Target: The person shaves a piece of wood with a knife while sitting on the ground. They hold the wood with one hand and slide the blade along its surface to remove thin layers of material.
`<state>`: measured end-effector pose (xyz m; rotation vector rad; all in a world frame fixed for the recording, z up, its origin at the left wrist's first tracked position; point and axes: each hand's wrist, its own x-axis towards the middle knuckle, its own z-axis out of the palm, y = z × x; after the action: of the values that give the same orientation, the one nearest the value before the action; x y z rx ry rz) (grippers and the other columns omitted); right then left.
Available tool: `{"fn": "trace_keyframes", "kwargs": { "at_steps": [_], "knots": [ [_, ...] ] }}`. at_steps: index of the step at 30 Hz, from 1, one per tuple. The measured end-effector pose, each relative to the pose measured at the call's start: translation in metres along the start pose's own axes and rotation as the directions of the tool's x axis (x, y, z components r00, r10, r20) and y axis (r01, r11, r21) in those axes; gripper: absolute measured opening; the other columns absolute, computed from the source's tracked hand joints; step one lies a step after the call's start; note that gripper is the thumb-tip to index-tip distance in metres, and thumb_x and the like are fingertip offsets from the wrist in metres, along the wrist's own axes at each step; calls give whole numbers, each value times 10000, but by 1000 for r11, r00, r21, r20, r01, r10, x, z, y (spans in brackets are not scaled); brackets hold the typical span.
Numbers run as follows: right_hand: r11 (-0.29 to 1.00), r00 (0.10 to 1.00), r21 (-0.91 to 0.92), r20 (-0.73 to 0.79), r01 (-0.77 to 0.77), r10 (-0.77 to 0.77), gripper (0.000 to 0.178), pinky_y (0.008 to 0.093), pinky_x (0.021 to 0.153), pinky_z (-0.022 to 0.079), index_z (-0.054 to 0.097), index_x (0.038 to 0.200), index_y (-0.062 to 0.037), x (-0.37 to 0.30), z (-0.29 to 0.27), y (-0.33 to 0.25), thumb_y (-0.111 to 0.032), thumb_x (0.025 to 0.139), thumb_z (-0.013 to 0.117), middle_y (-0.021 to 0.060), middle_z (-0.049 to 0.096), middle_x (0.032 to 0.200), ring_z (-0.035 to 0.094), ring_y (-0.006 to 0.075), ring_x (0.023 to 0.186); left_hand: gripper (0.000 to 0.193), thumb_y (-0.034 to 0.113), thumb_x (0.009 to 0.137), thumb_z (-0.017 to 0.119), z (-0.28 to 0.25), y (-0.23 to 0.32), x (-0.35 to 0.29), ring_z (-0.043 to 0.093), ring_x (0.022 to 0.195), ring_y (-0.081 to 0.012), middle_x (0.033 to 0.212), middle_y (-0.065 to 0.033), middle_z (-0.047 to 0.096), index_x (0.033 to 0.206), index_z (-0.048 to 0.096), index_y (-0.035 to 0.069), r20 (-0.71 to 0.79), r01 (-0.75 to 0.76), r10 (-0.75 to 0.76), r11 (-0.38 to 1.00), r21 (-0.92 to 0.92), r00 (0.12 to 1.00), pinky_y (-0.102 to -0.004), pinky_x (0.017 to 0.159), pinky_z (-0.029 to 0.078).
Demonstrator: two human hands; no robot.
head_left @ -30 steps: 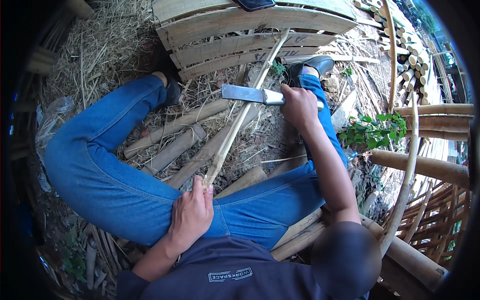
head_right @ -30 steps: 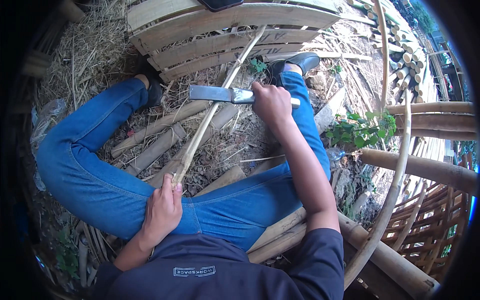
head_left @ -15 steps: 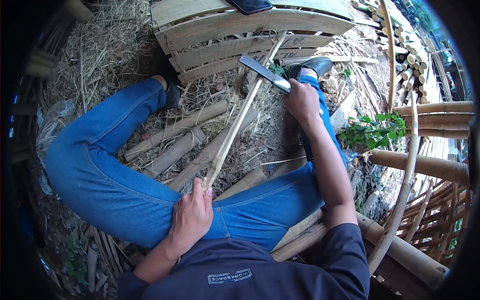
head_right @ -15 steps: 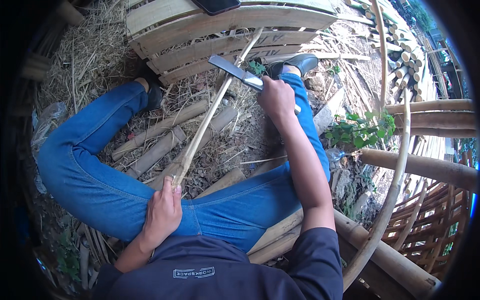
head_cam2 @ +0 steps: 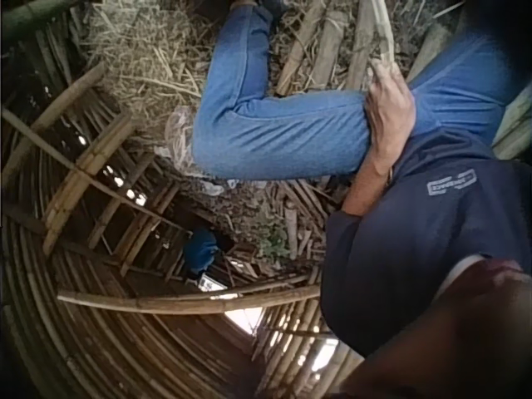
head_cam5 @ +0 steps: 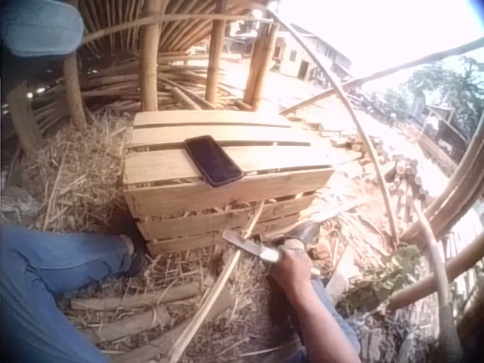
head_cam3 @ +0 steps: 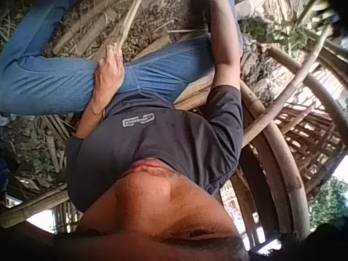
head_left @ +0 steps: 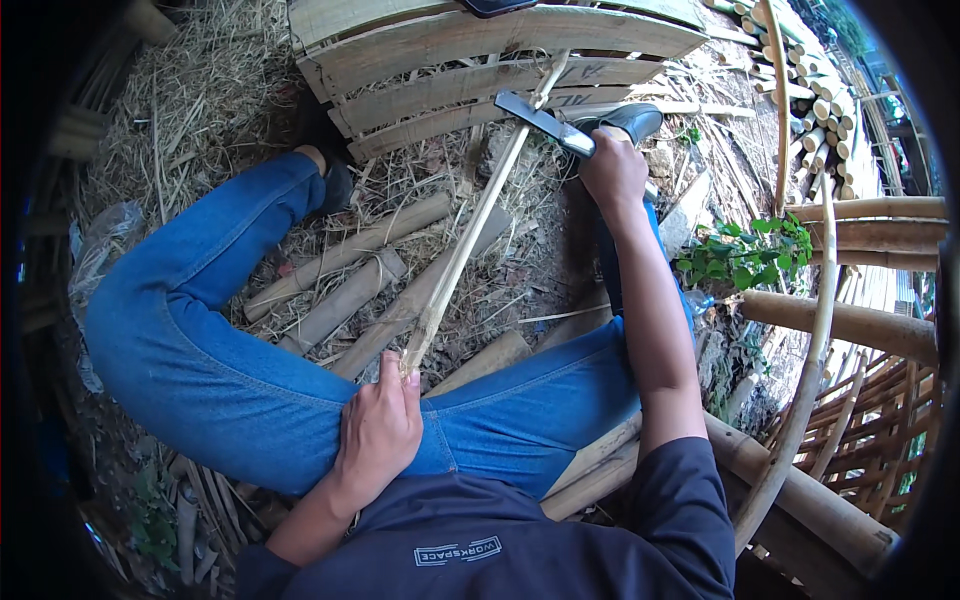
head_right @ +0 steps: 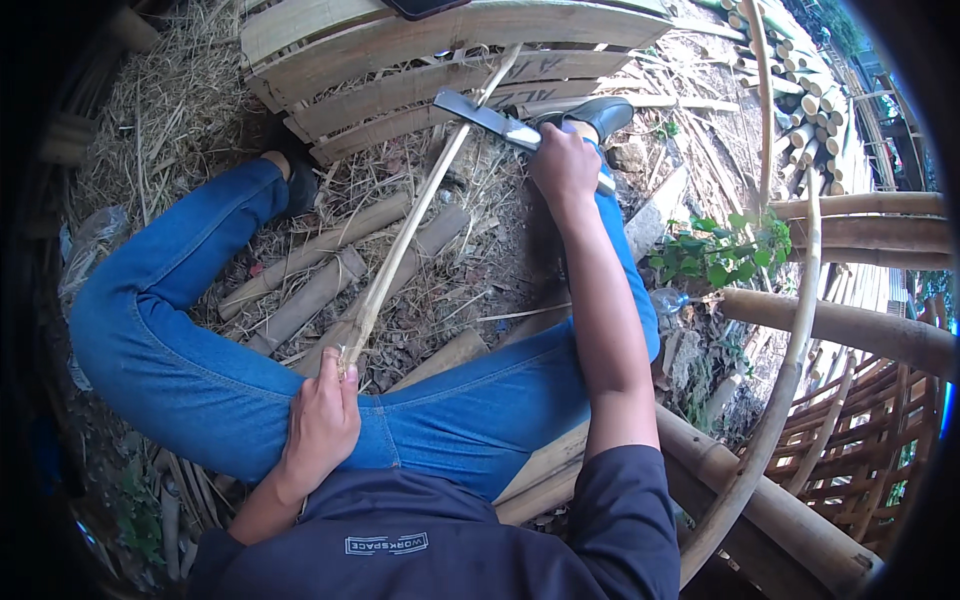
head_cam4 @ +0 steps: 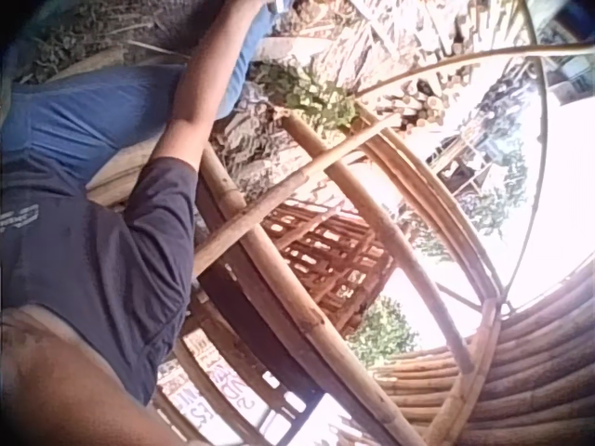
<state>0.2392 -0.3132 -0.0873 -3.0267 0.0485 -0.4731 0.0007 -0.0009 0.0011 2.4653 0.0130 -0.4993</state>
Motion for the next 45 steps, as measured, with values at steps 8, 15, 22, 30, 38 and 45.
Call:
{"fn": "trace_keyframes", "kwargs": {
  "at_steps": [8, 15, 22, 30, 38, 45],
  "knots": [
    [999, 1000, 29, -13, -16, 16, 142, 470, 581, 522, 659, 846, -130, -7, 4, -3, -96, 727, 590, 142, 657, 681, 668, 351, 663, 399, 201, 991, 446, -7, 9, 2, 604, 694, -470, 710, -275, 612, 1245, 457, -106, 107, 106, -102, 994, -35, 989, -545, 639, 461],
    [988, 972, 119, 205, 95, -118, 183, 463, 678, 536, 683, 857, -70, 0, -12, -8, -114, 685, 641, 172, 683, 780, 677, 363, 754, 384, 204, 989, 448, -1, 4, -1, 610, 697, -472, 692, -282, 605, 1233, 456, -92, 63, 69, -69, 998, -6, 996, -551, 623, 462],
    [975, 933, 192, 318, 111, -168, 256, 467, 797, 543, 713, 929, -54, -10, -14, -23, -115, 704, 608, 243, 676, 884, 668, 404, 824, 347, 206, 988, 447, 4, -2, -1, 600, 678, -485, 677, -266, 608, 1205, 463, -66, 40, 68, -68, 998, 0, 997, -568, 623, 452],
    [960, 925, 242, 315, 139, -213, 291, 462, 821, 533, 723, 952, -95, -11, -17, -19, -127, 679, 628, 227, 682, 848, 670, 374, 843, 387, 228, 995, 444, -3, 3, 0, 596, 725, -489, 747, -298, 613, 1237, 464, -74, 83, 101, -102, 995, 15, 991, -562, 658, 457],
    [973, 961, 103, 167, 206, -221, 204, 481, 733, 544, 709, 882, -98, -1, -21, -25, -110, 726, 579, 213, 671, 767, 669, 403, 769, 404, 241, 998, 453, -2, -2, -3, 589, 731, -490, 764, -303, 612, 1232, 471, -87, 43, 83, -81, 996, -33, 996, -553, 656, 453],
    [995, 995, -45, 19, 94, -93, 139, 468, 671, 553, 681, 838, -90, 13, -8, 10, -106, 752, 573, 195, 667, 731, 682, 379, 746, 378, 218, 999, 440, 1, 0, -3, 588, 751, -478, 770, -291, 612, 1223, 473, -84, 55, 59, -58, 998, -25, 997, -551, 671, 438]
  ]
}}
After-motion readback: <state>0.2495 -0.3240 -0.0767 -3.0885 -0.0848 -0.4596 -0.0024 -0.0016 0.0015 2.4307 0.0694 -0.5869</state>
